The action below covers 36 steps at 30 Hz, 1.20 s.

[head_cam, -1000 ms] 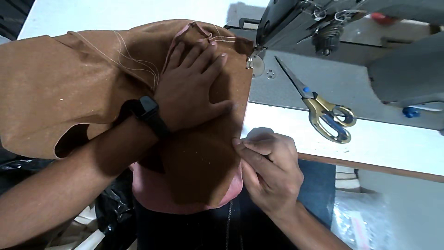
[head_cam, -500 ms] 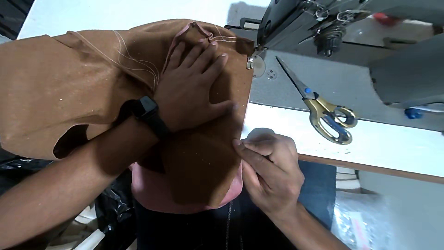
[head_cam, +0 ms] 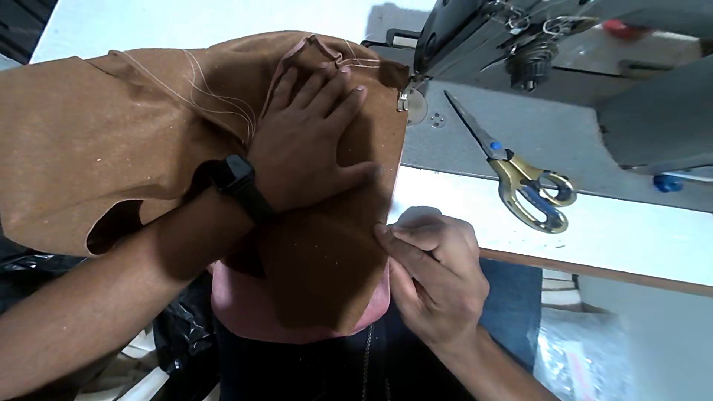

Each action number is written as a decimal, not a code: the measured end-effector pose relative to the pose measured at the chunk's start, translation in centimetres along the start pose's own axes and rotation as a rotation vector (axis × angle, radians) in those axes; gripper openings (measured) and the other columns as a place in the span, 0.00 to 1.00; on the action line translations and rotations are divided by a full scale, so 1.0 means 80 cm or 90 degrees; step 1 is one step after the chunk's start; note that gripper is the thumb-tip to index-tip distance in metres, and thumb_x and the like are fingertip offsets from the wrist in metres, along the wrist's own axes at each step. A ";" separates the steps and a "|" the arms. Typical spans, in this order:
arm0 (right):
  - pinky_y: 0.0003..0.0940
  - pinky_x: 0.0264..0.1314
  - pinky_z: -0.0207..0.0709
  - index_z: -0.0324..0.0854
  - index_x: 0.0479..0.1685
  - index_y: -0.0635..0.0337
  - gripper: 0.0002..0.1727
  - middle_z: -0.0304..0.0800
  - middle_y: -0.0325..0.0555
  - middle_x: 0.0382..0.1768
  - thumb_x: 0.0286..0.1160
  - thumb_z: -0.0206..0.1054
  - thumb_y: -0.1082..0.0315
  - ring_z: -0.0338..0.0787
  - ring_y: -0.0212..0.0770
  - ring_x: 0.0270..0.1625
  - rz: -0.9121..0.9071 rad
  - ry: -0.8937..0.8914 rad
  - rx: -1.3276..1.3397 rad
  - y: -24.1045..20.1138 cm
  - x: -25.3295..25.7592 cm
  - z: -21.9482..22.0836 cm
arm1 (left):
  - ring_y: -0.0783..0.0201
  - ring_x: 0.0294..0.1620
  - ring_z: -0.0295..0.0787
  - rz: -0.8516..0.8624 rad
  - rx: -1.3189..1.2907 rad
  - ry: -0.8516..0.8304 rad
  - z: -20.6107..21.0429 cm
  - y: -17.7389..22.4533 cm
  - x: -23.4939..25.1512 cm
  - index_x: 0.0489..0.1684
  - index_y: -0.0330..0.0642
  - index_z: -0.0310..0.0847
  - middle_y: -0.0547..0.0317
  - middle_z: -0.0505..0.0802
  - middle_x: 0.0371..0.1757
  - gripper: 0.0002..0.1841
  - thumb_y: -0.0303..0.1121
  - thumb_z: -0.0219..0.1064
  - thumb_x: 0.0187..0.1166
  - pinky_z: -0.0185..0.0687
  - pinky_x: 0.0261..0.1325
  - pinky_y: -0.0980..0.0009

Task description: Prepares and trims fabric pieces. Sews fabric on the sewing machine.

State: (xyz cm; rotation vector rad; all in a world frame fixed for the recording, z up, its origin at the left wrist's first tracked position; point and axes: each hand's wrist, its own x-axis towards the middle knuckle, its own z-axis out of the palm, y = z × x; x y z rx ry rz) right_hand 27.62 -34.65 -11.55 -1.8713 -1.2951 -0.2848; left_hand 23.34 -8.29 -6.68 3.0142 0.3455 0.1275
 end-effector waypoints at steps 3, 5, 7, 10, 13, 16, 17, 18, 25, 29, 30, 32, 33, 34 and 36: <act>0.47 0.63 0.76 0.96 0.50 0.47 0.12 0.88 0.36 0.46 0.73 0.71 0.68 0.83 0.42 0.59 0.001 0.000 0.003 0.000 0.000 0.000 | 0.51 0.97 0.44 0.000 -0.005 -0.001 0.000 0.000 0.000 0.94 0.60 0.58 0.59 0.59 0.96 0.56 0.86 0.43 0.65 0.29 0.94 0.35; 0.47 0.63 0.76 0.96 0.50 0.47 0.12 0.88 0.35 0.46 0.73 0.71 0.68 0.83 0.42 0.59 0.001 -0.001 0.003 0.000 0.000 0.000 | 0.51 0.97 0.44 0.001 -0.007 -0.002 0.000 0.000 0.000 0.94 0.60 0.58 0.59 0.58 0.96 0.56 0.86 0.43 0.65 0.29 0.94 0.35; 0.47 0.63 0.76 0.96 0.50 0.47 0.12 0.88 0.35 0.46 0.73 0.70 0.67 0.83 0.42 0.59 0.001 -0.001 0.003 0.001 0.000 0.000 | 0.51 0.97 0.44 0.002 -0.003 0.000 0.000 0.000 0.000 0.94 0.60 0.58 0.59 0.59 0.96 0.56 0.86 0.43 0.65 0.29 0.94 0.36; 0.47 0.63 0.76 0.95 0.49 0.47 0.12 0.89 0.36 0.46 0.72 0.70 0.68 0.84 0.42 0.59 0.000 0.002 0.005 0.000 0.001 0.000 | 0.51 0.97 0.44 0.005 -0.005 0.001 -0.001 0.000 0.000 0.94 0.60 0.58 0.60 0.59 0.96 0.56 0.86 0.43 0.65 0.28 0.94 0.36; 0.48 0.64 0.76 0.96 0.50 0.47 0.13 0.89 0.36 0.46 0.72 0.70 0.69 0.84 0.42 0.60 -0.007 -0.005 0.003 0.001 0.001 -0.001 | 0.51 0.97 0.44 0.007 -0.005 0.008 0.000 0.000 0.001 0.94 0.61 0.59 0.60 0.60 0.96 0.56 0.86 0.44 0.65 0.29 0.95 0.36; 0.49 0.66 0.75 0.95 0.51 0.47 0.12 0.88 0.37 0.47 0.73 0.70 0.68 0.83 0.43 0.61 -0.009 -0.010 0.011 0.001 0.001 -0.002 | 0.52 0.97 0.45 0.009 0.002 0.012 0.000 -0.001 0.002 0.94 0.62 0.59 0.61 0.61 0.95 0.55 0.86 0.45 0.64 0.30 0.95 0.38; 0.49 0.66 0.75 0.95 0.50 0.47 0.12 0.88 0.36 0.46 0.73 0.70 0.69 0.83 0.43 0.61 -0.008 -0.007 0.012 0.001 0.001 -0.002 | 0.52 0.97 0.45 0.009 0.001 0.015 0.001 0.000 0.002 0.93 0.62 0.59 0.61 0.61 0.95 0.56 0.86 0.45 0.64 0.30 0.95 0.38; 0.49 0.67 0.75 0.95 0.50 0.47 0.12 0.88 0.36 0.46 0.72 0.70 0.69 0.83 0.43 0.61 -0.006 -0.003 0.013 0.001 0.000 -0.001 | 0.52 0.97 0.45 0.010 0.001 0.017 0.002 0.000 0.002 0.93 0.62 0.59 0.61 0.61 0.95 0.56 0.86 0.45 0.64 0.30 0.95 0.37; 0.48 0.66 0.77 0.95 0.49 0.47 0.11 0.89 0.35 0.47 0.72 0.71 0.69 0.84 0.42 0.61 -0.019 0.020 0.018 0.005 -0.001 0.004 | 0.52 0.97 0.46 0.015 -0.005 0.025 0.004 -0.002 0.002 0.93 0.62 0.59 0.61 0.62 0.95 0.56 0.87 0.45 0.63 0.31 0.95 0.37; 0.47 0.65 0.77 0.95 0.50 0.46 0.11 0.88 0.35 0.46 0.73 0.72 0.67 0.83 0.41 0.60 -0.011 0.027 0.025 0.004 0.000 0.004 | 0.53 0.96 0.47 0.017 -0.011 0.032 0.003 -0.003 0.003 0.92 0.62 0.61 0.62 0.64 0.94 0.56 0.87 0.47 0.63 0.31 0.95 0.38; 0.47 0.65 0.76 0.96 0.49 0.46 0.11 0.88 0.35 0.45 0.72 0.72 0.67 0.83 0.41 0.60 -0.004 0.026 0.026 0.003 0.001 0.004 | 0.54 0.96 0.48 0.019 -0.012 0.034 0.003 -0.003 0.003 0.92 0.62 0.62 0.62 0.64 0.94 0.55 0.87 0.47 0.63 0.32 0.95 0.38; 0.47 0.65 0.76 0.96 0.49 0.46 0.11 0.88 0.34 0.44 0.71 0.73 0.67 0.83 0.40 0.59 0.010 0.016 0.023 0.002 0.002 0.004 | 0.55 0.96 0.48 0.018 -0.011 0.031 0.004 -0.003 0.002 0.92 0.62 0.61 0.63 0.64 0.94 0.55 0.86 0.48 0.64 0.33 0.95 0.39; 0.47 0.65 0.75 0.96 0.49 0.45 0.11 0.88 0.34 0.45 0.70 0.74 0.67 0.83 0.40 0.58 0.017 0.011 0.021 0.001 0.002 0.004 | 0.55 0.96 0.48 0.016 -0.009 0.029 0.004 -0.003 0.002 0.92 0.61 0.61 0.63 0.64 0.94 0.55 0.86 0.47 0.64 0.33 0.95 0.39; 0.47 0.65 0.75 0.96 0.49 0.45 0.12 0.88 0.34 0.45 0.69 0.74 0.66 0.83 0.40 0.59 0.022 0.006 0.017 0.000 0.002 0.003 | 0.55 0.96 0.48 0.015 -0.009 0.029 0.005 -0.004 0.003 0.92 0.61 0.62 0.64 0.64 0.94 0.55 0.86 0.48 0.64 0.33 0.95 0.39; 0.48 0.65 0.75 0.96 0.50 0.45 0.12 0.88 0.34 0.45 0.69 0.74 0.67 0.83 0.41 0.59 0.029 0.002 0.020 -0.001 0.003 0.003 | 0.55 0.96 0.47 0.012 -0.015 0.027 0.005 -0.004 0.002 0.92 0.61 0.62 0.64 0.63 0.94 0.56 0.86 0.48 0.64 0.32 0.95 0.39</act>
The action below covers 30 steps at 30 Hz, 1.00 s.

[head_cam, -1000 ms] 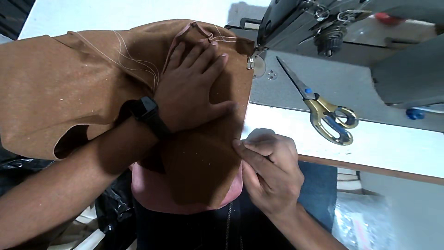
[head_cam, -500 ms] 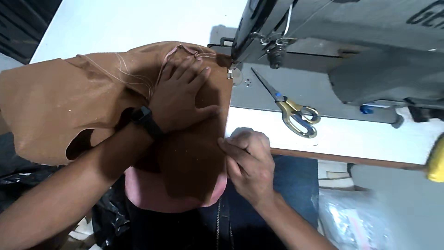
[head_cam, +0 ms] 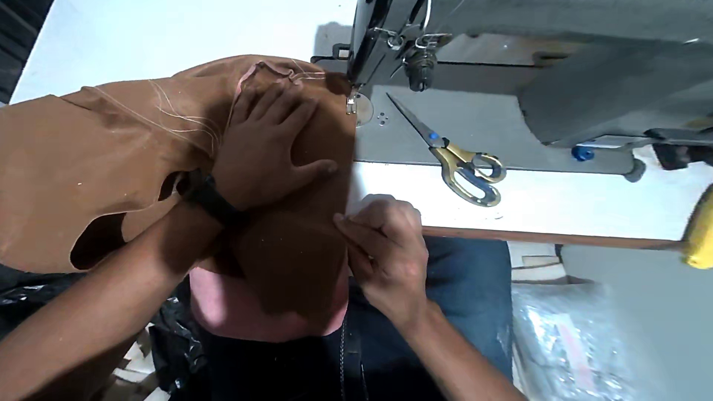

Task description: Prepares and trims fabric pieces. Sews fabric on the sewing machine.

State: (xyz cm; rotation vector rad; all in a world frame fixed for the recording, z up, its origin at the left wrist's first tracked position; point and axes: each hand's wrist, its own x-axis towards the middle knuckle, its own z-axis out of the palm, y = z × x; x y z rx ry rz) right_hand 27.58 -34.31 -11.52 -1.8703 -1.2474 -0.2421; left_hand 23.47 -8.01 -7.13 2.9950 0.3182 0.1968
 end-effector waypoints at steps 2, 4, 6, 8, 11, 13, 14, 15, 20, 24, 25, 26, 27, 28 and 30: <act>0.48 0.66 0.75 0.96 0.49 0.46 0.11 0.88 0.35 0.45 0.70 0.73 0.67 0.83 0.41 0.59 0.002 0.001 0.009 -0.001 0.001 0.000 | 0.55 0.96 0.48 0.004 -0.008 0.005 0.000 -0.001 0.000 0.92 0.60 0.63 0.63 0.64 0.94 0.55 0.86 0.48 0.64 0.32 0.95 0.39; 0.48 0.66 0.75 0.96 0.48 0.47 0.11 0.88 0.35 0.45 0.70 0.73 0.68 0.83 0.41 0.59 0.003 0.009 0.013 -0.003 0.000 0.002 | 0.54 0.96 0.49 0.006 -0.010 0.008 0.000 -0.002 0.000 0.91 0.60 0.63 0.62 0.64 0.94 0.55 0.86 0.48 0.64 0.33 0.95 0.39; 0.48 0.66 0.76 0.96 0.49 0.46 0.11 0.89 0.35 0.45 0.70 0.73 0.68 0.84 0.41 0.60 0.004 0.022 0.006 -0.002 -0.002 0.004 | 0.54 0.96 0.48 0.002 -0.015 0.006 0.000 -0.002 0.000 0.91 0.60 0.63 0.62 0.64 0.94 0.55 0.86 0.48 0.64 0.32 0.95 0.39; 0.48 0.67 0.76 0.96 0.48 0.45 0.11 0.89 0.34 0.45 0.70 0.73 0.69 0.84 0.41 0.60 0.009 0.030 0.008 -0.003 -0.002 0.006 | 0.55 0.96 0.49 -0.003 -0.013 0.003 0.000 -0.002 0.001 0.92 0.61 0.63 0.63 0.64 0.94 0.55 0.86 0.47 0.64 0.33 0.95 0.38; 0.49 0.67 0.75 0.96 0.47 0.45 0.11 0.90 0.34 0.44 0.70 0.73 0.68 0.84 0.40 0.59 0.014 0.031 0.005 -0.005 0.000 0.007 | 0.54 0.96 0.48 0.001 -0.015 0.004 0.000 -0.004 0.002 0.91 0.61 0.63 0.63 0.64 0.94 0.55 0.86 0.48 0.64 0.33 0.95 0.38; 0.49 0.65 0.75 0.96 0.47 0.46 0.10 0.89 0.35 0.43 0.69 0.74 0.68 0.84 0.41 0.58 0.011 0.030 0.002 -0.005 0.001 0.006 | 0.54 0.96 0.48 0.012 -0.020 0.006 0.001 -0.005 0.006 0.91 0.61 0.63 0.63 0.64 0.94 0.55 0.86 0.48 0.63 0.32 0.95 0.38; 0.49 0.65 0.74 0.96 0.47 0.46 0.10 0.89 0.36 0.43 0.69 0.74 0.68 0.83 0.41 0.57 0.010 0.027 0.004 -0.005 0.001 0.005 | 0.54 0.96 0.49 0.015 -0.021 0.008 0.003 -0.005 0.007 0.91 0.61 0.63 0.63 0.64 0.94 0.55 0.86 0.48 0.63 0.33 0.94 0.39; 0.49 0.64 0.73 0.96 0.47 0.46 0.10 0.88 0.35 0.42 0.70 0.74 0.67 0.83 0.41 0.56 0.011 0.026 0.007 -0.006 0.002 0.005 | 0.54 0.96 0.49 0.012 -0.021 0.011 0.003 -0.004 0.005 0.91 0.62 0.63 0.63 0.65 0.94 0.55 0.86 0.49 0.62 0.33 0.94 0.39; 0.47 0.64 0.74 0.96 0.47 0.43 0.12 0.88 0.32 0.43 0.72 0.70 0.67 0.83 0.39 0.56 0.017 0.035 -0.003 -0.007 0.004 0.007 | 0.56 0.95 0.50 0.008 -0.018 0.031 0.001 -0.005 0.003 0.91 0.63 0.64 0.65 0.64 0.94 0.55 0.86 0.50 0.62 0.35 0.95 0.40; 0.47 0.62 0.75 0.96 0.46 0.44 0.10 0.88 0.34 0.43 0.72 0.71 0.68 0.84 0.39 0.55 0.010 0.042 -0.004 -0.008 0.001 0.012 | 0.56 0.95 0.51 0.003 -0.026 0.028 0.005 -0.007 0.000 0.90 0.64 0.65 0.65 0.65 0.93 0.53 0.84 0.50 0.64 0.36 0.94 0.41; 0.47 0.62 0.75 0.96 0.47 0.44 0.11 0.88 0.34 0.43 0.71 0.72 0.67 0.84 0.39 0.56 0.009 0.041 -0.004 -0.008 0.001 0.013 | 0.56 0.95 0.51 0.002 -0.032 0.024 0.004 -0.008 0.000 0.91 0.63 0.64 0.64 0.66 0.93 0.53 0.84 0.50 0.65 0.35 0.94 0.40; 0.47 0.63 0.76 0.96 0.48 0.44 0.11 0.89 0.34 0.44 0.71 0.72 0.67 0.84 0.40 0.57 0.008 0.040 -0.007 -0.007 0.000 0.014 | 0.55 0.95 0.50 0.004 -0.034 0.020 0.004 -0.008 -0.001 0.91 0.63 0.63 0.63 0.66 0.93 0.53 0.84 0.49 0.65 0.34 0.95 0.39; 0.47 0.64 0.76 0.96 0.49 0.44 0.11 0.89 0.34 0.45 0.71 0.72 0.67 0.84 0.40 0.58 0.006 0.043 -0.009 -0.005 0.000 0.015 | 0.54 0.96 0.50 0.008 -0.033 0.019 0.003 -0.009 0.000 0.91 0.62 0.63 0.62 0.65 0.93 0.53 0.85 0.48 0.65 0.34 0.95 0.39; 0.48 0.65 0.76 0.96 0.48 0.44 0.11 0.90 0.35 0.46 0.71 0.73 0.67 0.84 0.41 0.59 0.002 0.049 -0.010 -0.003 -0.002 0.015 | 0.54 0.96 0.50 0.011 -0.034 0.020 0.004 -0.008 0.001 0.91 0.62 0.62 0.61 0.65 0.93 0.53 0.85 0.47 0.65 0.33 0.95 0.38; 0.49 0.65 0.78 0.96 0.48 0.44 0.10 0.90 0.35 0.48 0.70 0.74 0.66 0.85 0.42 0.60 -0.011 0.062 -0.007 0.000 -0.005 0.020 | 0.53 0.96 0.47 0.009 -0.034 0.015 0.004 -0.009 0.001 0.92 0.63 0.61 0.61 0.63 0.94 0.53 0.84 0.48 0.66 0.32 0.95 0.38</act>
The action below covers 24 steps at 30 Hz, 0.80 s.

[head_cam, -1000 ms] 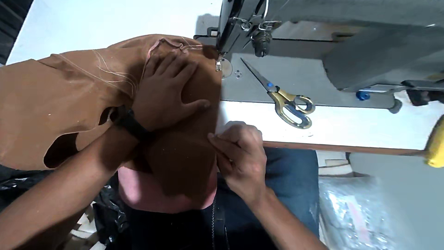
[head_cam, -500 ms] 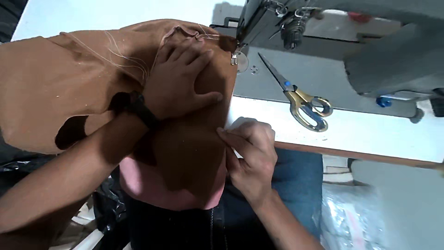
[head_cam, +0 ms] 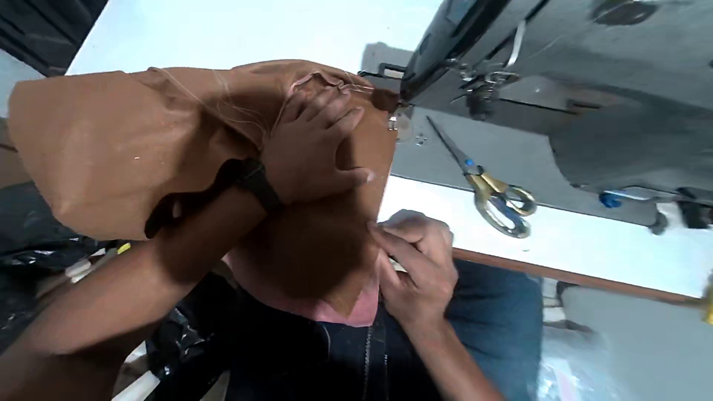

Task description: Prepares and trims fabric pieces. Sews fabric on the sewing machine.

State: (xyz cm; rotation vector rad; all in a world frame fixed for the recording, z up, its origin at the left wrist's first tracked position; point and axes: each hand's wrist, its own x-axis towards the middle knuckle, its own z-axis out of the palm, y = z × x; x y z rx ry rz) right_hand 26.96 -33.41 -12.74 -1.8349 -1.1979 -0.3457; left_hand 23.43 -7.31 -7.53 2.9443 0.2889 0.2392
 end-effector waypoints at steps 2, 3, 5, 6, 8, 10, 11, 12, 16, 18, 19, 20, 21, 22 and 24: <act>0.49 0.63 0.78 0.95 0.47 0.45 0.10 0.90 0.36 0.48 0.68 0.75 0.66 0.85 0.43 0.59 -0.015 0.032 0.011 0.003 -0.005 0.006 | 0.53 0.97 0.44 0.003 0.006 -0.024 -0.004 -0.003 -0.003 0.94 0.64 0.58 0.61 0.60 0.95 0.54 0.85 0.48 0.65 0.31 0.95 0.38; 0.49 0.63 0.78 0.95 0.45 0.46 0.10 0.90 0.36 0.48 0.66 0.76 0.67 0.85 0.43 0.59 -0.019 0.046 0.021 0.005 -0.006 0.006 | 0.52 0.97 0.42 0.010 0.007 -0.036 -0.006 -0.003 -0.002 0.94 0.63 0.56 0.61 0.58 0.96 0.55 0.85 0.48 0.64 0.29 0.95 0.38; 0.47 0.62 0.80 0.95 0.42 0.47 0.09 0.90 0.36 0.47 0.64 0.77 0.68 0.86 0.43 0.59 -0.012 0.054 0.042 0.006 -0.008 0.000 | 0.50 0.97 0.42 0.020 0.014 -0.059 -0.010 0.001 -0.002 0.95 0.62 0.54 0.58 0.57 0.96 0.58 0.87 0.49 0.61 0.29 0.95 0.36; 0.46 0.62 0.81 0.95 0.40 0.47 0.07 0.90 0.36 0.46 0.64 0.77 0.68 0.86 0.42 0.58 -0.004 0.052 0.046 0.007 -0.008 -0.003 | 0.49 0.97 0.45 0.020 0.024 -0.071 -0.014 0.003 -0.002 0.95 0.62 0.54 0.56 0.58 0.96 0.59 0.88 0.47 0.60 0.31 0.94 0.35; 0.45 0.63 0.81 0.95 0.38 0.47 0.05 0.90 0.36 0.45 0.65 0.77 0.66 0.87 0.41 0.57 0.015 0.040 0.043 0.006 -0.009 -0.008 | 0.47 0.96 0.46 0.014 0.037 -0.084 -0.020 0.007 -0.004 0.95 0.61 0.54 0.55 0.59 0.96 0.61 0.90 0.45 0.58 0.32 0.94 0.34; 0.44 0.63 0.81 0.95 0.36 0.47 0.04 0.90 0.35 0.43 0.66 0.77 0.65 0.87 0.41 0.56 0.023 0.035 0.039 0.006 -0.008 -0.013 | 0.46 0.97 0.45 0.008 0.051 -0.095 -0.024 0.012 -0.005 0.96 0.59 0.53 0.54 0.58 0.96 0.62 0.90 0.44 0.58 0.30 0.94 0.33; 0.44 0.62 0.80 0.95 0.36 0.47 0.04 0.90 0.35 0.42 0.65 0.77 0.65 0.86 0.41 0.55 0.024 0.031 0.034 0.005 -0.007 -0.017 | 0.45 0.97 0.44 0.008 0.058 -0.101 -0.026 0.015 -0.005 0.96 0.58 0.53 0.54 0.58 0.96 0.62 0.90 0.44 0.58 0.30 0.93 0.33; 0.44 0.63 0.80 0.95 0.36 0.46 0.04 0.90 0.35 0.42 0.65 0.77 0.66 0.86 0.41 0.56 0.025 0.017 0.027 0.005 -0.005 -0.021 | 0.45 0.97 0.45 0.009 0.065 -0.104 -0.027 0.017 -0.005 0.96 0.57 0.54 0.53 0.59 0.96 0.62 0.90 0.43 0.59 0.30 0.93 0.32; 0.47 0.66 0.77 0.93 0.44 0.40 0.09 0.89 0.35 0.52 0.67 0.76 0.64 0.83 0.44 0.65 0.004 -0.066 -0.023 0.006 0.012 -0.037 | 0.45 0.97 0.43 0.012 0.072 -0.104 -0.026 0.019 -0.005 0.95 0.56 0.54 0.53 0.58 0.96 0.63 0.90 0.43 0.58 0.29 0.93 0.30; 0.47 0.65 0.75 0.92 0.52 0.36 0.13 0.88 0.36 0.58 0.71 0.73 0.62 0.82 0.44 0.66 -0.013 -0.104 -0.050 0.006 0.021 -0.041 | 0.45 0.97 0.43 0.015 0.071 -0.097 -0.022 0.018 -0.007 0.96 0.55 0.54 0.53 0.58 0.96 0.63 0.90 0.42 0.59 0.29 0.93 0.30; 0.47 0.62 0.75 0.93 0.52 0.37 0.12 0.89 0.36 0.57 0.72 0.73 0.63 0.83 0.44 0.64 -0.027 -0.106 -0.050 0.008 0.024 -0.040 | 0.45 0.97 0.43 0.013 0.073 -0.097 -0.022 0.018 -0.007 0.96 0.55 0.53 0.53 0.57 0.96 0.63 0.90 0.42 0.59 0.29 0.93 0.30; 0.46 0.61 0.75 0.94 0.50 0.38 0.11 0.91 0.36 0.55 0.73 0.72 0.64 0.84 0.43 0.61 -0.036 -0.104 -0.047 0.012 0.024 -0.039 | 0.45 0.97 0.43 0.012 0.073 -0.099 -0.022 0.018 -0.006 0.96 0.55 0.53 0.53 0.57 0.96 0.63 0.90 0.41 0.60 0.29 0.93 0.30; 0.46 0.60 0.75 0.94 0.48 0.40 0.10 0.91 0.35 0.52 0.73 0.72 0.64 0.85 0.42 0.59 -0.039 -0.099 -0.045 0.014 0.023 -0.039 | 0.45 0.97 0.43 0.013 0.070 -0.100 -0.022 0.018 -0.006 0.96 0.55 0.53 0.53 0.57 0.96 0.63 0.90 0.41 0.60 0.29 0.93 0.30; 0.46 0.60 0.75 0.95 0.45 0.41 0.08 0.92 0.34 0.49 0.72 0.73 0.64 0.86 0.41 0.57 -0.033 -0.089 -0.043 0.016 0.020 -0.037 | 0.45 0.97 0.43 0.014 0.066 -0.099 -0.022 0.017 -0.006 0.96 0.55 0.53 0.53 0.57 0.96 0.62 0.89 0.41 0.61 0.29 0.93 0.30; 0.46 0.61 0.75 0.96 0.42 0.43 0.06 0.93 0.34 0.43 0.71 0.75 0.64 0.87 0.40 0.55 -0.017 -0.066 -0.043 0.015 0.014 -0.033 | 0.45 0.97 0.43 0.016 0.062 -0.097 -0.023 0.016 -0.007 0.96 0.54 0.54 0.53 0.57 0.96 0.62 0.89 0.41 0.61 0.29 0.93 0.31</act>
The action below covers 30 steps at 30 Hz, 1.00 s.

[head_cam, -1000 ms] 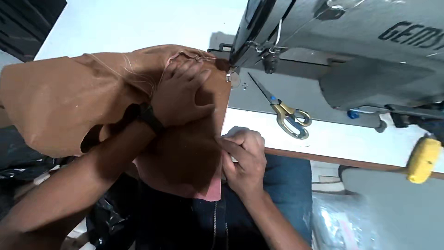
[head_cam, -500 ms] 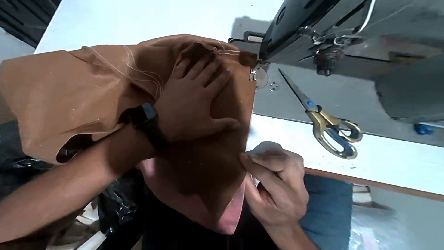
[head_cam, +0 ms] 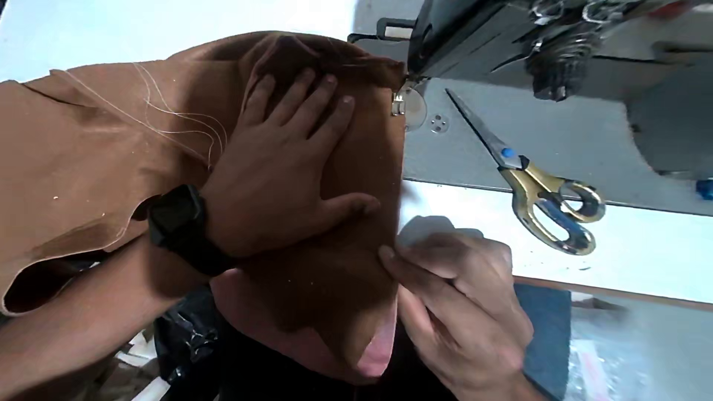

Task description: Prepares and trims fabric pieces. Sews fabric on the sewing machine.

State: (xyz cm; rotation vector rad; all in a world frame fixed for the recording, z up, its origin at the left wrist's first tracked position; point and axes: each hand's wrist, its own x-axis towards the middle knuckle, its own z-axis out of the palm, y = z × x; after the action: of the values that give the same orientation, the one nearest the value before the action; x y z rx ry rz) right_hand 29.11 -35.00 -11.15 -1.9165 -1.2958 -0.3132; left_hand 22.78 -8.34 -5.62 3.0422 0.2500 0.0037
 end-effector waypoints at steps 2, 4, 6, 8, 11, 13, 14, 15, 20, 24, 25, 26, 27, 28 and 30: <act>0.47 0.63 0.74 0.97 0.39 0.43 0.05 0.95 0.33 0.42 0.70 0.75 0.63 0.88 0.39 0.55 0.016 0.016 -0.006 -0.001 -0.004 0.004 | 0.45 0.97 0.44 0.003 0.005 -0.001 -0.001 0.000 -0.001 0.96 0.53 0.54 0.52 0.58 0.96 0.62 0.88 0.42 0.62 0.30 0.94 0.31; 0.47 0.64 0.72 0.97 0.40 0.42 0.06 0.95 0.33 0.42 0.69 0.75 0.63 0.88 0.39 0.55 0.028 0.023 -0.014 -0.002 -0.007 0.007 | 0.44 0.97 0.44 0.008 0.024 -0.021 -0.006 0.001 -0.001 0.96 0.51 0.52 0.50 0.57 0.96 0.62 0.88 0.40 0.63 0.30 0.93 0.31; 0.48 0.65 0.72 0.97 0.41 0.41 0.07 0.95 0.32 0.43 0.69 0.76 0.63 0.88 0.40 0.57 0.035 0.024 -0.017 -0.002 -0.009 0.007 | 0.43 0.97 0.45 0.016 0.044 -0.036 -0.010 0.002 0.000 0.96 0.48 0.51 0.48 0.58 0.96 0.63 0.88 0.38 0.64 0.29 0.93 0.29; 0.48 0.65 0.72 0.97 0.42 0.41 0.07 0.94 0.32 0.44 0.69 0.76 0.63 0.87 0.40 0.58 0.034 0.018 -0.016 -0.002 -0.009 0.006 | 0.42 0.97 0.45 0.018 0.052 -0.037 -0.010 0.002 0.001 0.96 0.47 0.51 0.48 0.57 0.96 0.64 0.88 0.38 0.63 0.28 0.92 0.29; 0.48 0.66 0.72 0.96 0.43 0.40 0.07 0.94 0.32 0.44 0.70 0.75 0.63 0.87 0.40 0.59 0.037 0.010 -0.013 -0.003 -0.008 0.004 | 0.45 0.97 0.44 0.009 0.033 -0.018 -0.003 0.001 -0.001 0.97 0.49 0.50 0.51 0.56 0.96 0.63 0.89 0.40 0.63 0.28 0.93 0.30; 0.48 0.66 0.72 0.96 0.43 0.41 0.07 0.94 0.32 0.44 0.71 0.74 0.64 0.87 0.40 0.59 0.035 0.010 -0.006 -0.002 -0.008 0.004 | 0.46 0.97 0.44 0.007 0.022 -0.007 0.001 0.001 -0.002 0.97 0.50 0.50 0.52 0.56 0.97 0.63 0.88 0.41 0.63 0.27 0.94 0.31; 0.48 0.66 0.72 0.96 0.43 0.41 0.07 0.94 0.33 0.45 0.71 0.74 0.64 0.86 0.40 0.59 0.033 0.009 -0.001 -0.002 -0.008 0.004 | 0.46 0.97 0.44 0.006 0.022 -0.004 0.002 0.001 -0.003 0.97 0.51 0.50 0.52 0.56 0.97 0.63 0.89 0.41 0.62 0.28 0.94 0.31; 0.48 0.65 0.72 0.96 0.43 0.41 0.07 0.93 0.33 0.45 0.71 0.75 0.64 0.86 0.40 0.59 0.032 0.009 0.002 -0.001 -0.008 0.004 | 0.46 0.97 0.44 0.006 0.020 -0.002 0.002 0.001 -0.004 0.97 0.51 0.50 0.52 0.56 0.97 0.63 0.89 0.41 0.62 0.27 0.94 0.31; 0.48 0.64 0.72 0.96 0.43 0.42 0.07 0.93 0.33 0.46 0.71 0.75 0.64 0.86 0.40 0.59 0.029 0.008 0.001 -0.003 -0.006 0.004 | 0.46 0.97 0.42 0.005 0.009 0.005 0.003 -0.001 -0.004 0.97 0.51 0.50 0.52 0.55 0.97 0.63 0.89 0.41 0.62 0.26 0.94 0.32; 0.47 0.64 0.72 0.96 0.44 0.41 0.07 0.92 0.33 0.46 0.72 0.74 0.63 0.85 0.40 0.59 0.035 0.001 -0.002 -0.003 -0.006 0.004 | 0.46 0.97 0.42 0.006 0.004 0.008 0.005 -0.001 -0.004 0.97 0.50 0.50 0.53 0.55 0.97 0.64 0.89 0.41 0.62 0.26 0.94 0.32; 0.47 0.64 0.72 0.96 0.43 0.41 0.07 0.92 0.33 0.46 0.71 0.74 0.63 0.85 0.40 0.59 0.034 0.002 -0.002 -0.003 -0.006 0.004 | 0.47 0.97 0.42 0.006 0.002 0.009 0.005 -0.001 -0.004 0.97 0.50 0.51 0.53 0.55 0.97 0.63 0.89 0.42 0.62 0.25 0.94 0.32; 0.48 0.64 0.72 0.96 0.43 0.41 0.07 0.92 0.33 0.46 0.71 0.75 0.63 0.85 0.40 0.59 0.034 0.003 -0.002 -0.003 -0.007 0.004 | 0.47 0.98 0.42 0.007 0.000 0.009 0.005 -0.001 -0.004 0.97 0.50 0.51 0.53 0.55 0.97 0.63 0.89 0.42 0.62 0.25 0.94 0.32; 0.48 0.65 0.72 0.96 0.43 0.41 0.07 0.92 0.33 0.46 0.71 0.75 0.63 0.85 0.40 0.59 0.034 0.004 -0.001 -0.003 -0.007 0.005 | 0.47 0.98 0.41 0.007 -0.001 0.009 0.005 -0.002 -0.004 0.97 0.50 0.51 0.53 0.55 0.97 0.63 0.89 0.42 0.62 0.25 0.95 0.33; 0.48 0.65 0.72 0.96 0.43 0.41 0.07 0.92 0.33 0.46 0.71 0.75 0.64 0.86 0.40 0.59 0.033 0.005 -0.001 -0.003 -0.007 0.005 | 0.47 0.98 0.42 0.007 -0.001 0.011 0.005 -0.002 -0.004 0.97 0.50 0.51 0.53 0.55 0.97 0.64 0.89 0.42 0.62 0.25 0.95 0.33; 0.48 0.64 0.72 0.96 0.43 0.41 0.07 0.92 0.33 0.45 0.71 0.75 0.64 0.85 0.40 0.58 0.032 0.005 -0.001 -0.003 -0.006 0.005 | 0.47 0.97 0.42 0.009 0.000 0.015 0.006 -0.002 -0.005 0.96 0.50 0.51 0.53 0.55 0.97 0.64 0.89 0.42 0.62 0.25 0.94 0.33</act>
State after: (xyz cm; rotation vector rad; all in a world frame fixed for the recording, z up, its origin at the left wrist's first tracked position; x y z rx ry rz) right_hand 28.59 -35.00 -11.58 -1.9438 -1.2403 -0.2965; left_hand 22.35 -8.26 -6.13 3.0450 0.2299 0.0411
